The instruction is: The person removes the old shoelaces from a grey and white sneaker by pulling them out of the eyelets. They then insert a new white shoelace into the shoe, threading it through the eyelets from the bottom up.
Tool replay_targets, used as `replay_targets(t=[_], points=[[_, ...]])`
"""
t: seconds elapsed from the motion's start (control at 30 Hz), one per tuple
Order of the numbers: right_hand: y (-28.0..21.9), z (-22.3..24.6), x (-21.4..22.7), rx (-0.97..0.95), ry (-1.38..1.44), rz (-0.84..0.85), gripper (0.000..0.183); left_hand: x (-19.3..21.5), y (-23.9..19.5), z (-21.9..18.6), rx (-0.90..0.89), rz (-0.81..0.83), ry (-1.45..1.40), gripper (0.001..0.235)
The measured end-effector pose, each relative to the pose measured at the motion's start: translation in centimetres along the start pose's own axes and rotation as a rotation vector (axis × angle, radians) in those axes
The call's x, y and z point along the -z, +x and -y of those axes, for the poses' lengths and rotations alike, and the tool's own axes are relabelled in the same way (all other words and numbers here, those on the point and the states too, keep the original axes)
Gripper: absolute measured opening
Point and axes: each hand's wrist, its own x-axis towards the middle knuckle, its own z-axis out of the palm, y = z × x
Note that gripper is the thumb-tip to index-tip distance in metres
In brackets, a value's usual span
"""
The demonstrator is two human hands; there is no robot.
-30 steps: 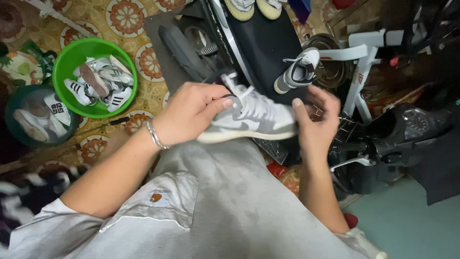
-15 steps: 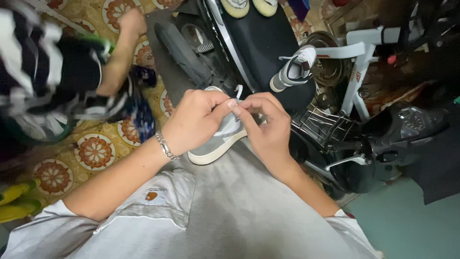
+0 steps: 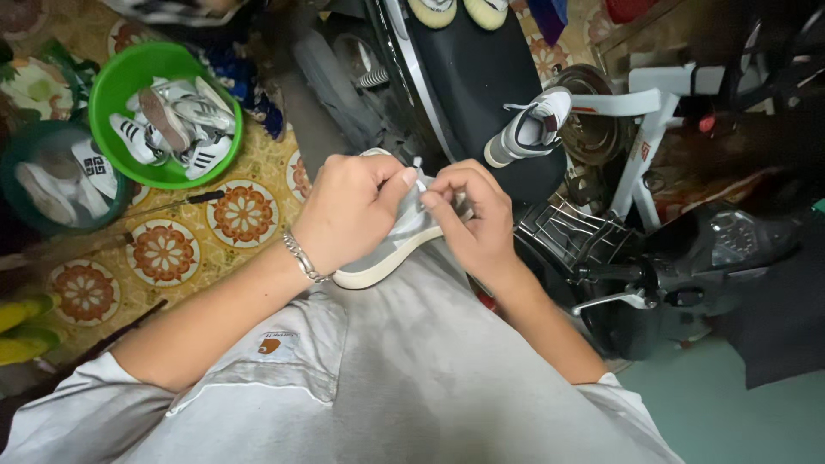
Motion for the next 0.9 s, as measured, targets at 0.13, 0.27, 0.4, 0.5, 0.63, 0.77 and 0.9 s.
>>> replay_targets(t=[0.13,0.27,0.4,0.5,0.63,0.77,0.9], points=[[-0.3,0.0,-0.8,-0.008,-0.019,-0.093,0.015,0.1,-0.7,-1.6,0.032,-0.010,-0.025,0.036],[0.1,-0.6,0.0,0.037,-0.035,-0.022,0.008,0.1,-0.9,-2.0,0.031,-0.037,-0.052,0.035],[-1.3,-3.1,1.2,0.046,0.207,0.159,0.007,0.1,-1.6,-2.3,0.036,-0.044,-0.067,0.033],[-2.2,-3.4,1.6,0.017,0.266,0.257,0.008,-0.4,-1.3,0.6,0.096,-0.114,0.011,0.032],[-3.0,-4.0,0.1,-0.057,0.295,0.132,0.011,-0.6,-2.4,-0.8,0.078,-0.150,-0.082,0.034],[-1.5,-3.5,-0.4,0.114,0.067,-0.061,0.029,-1.7,-3.4,-2.4,0.101,-0.137,-0.074,0.033],[-3.3,-5.4,-0.2,0.247,-0.217,-0.100,0.004,-2.1,-4.0,-3.2,0.118,-0.147,-0.027,0.035]])
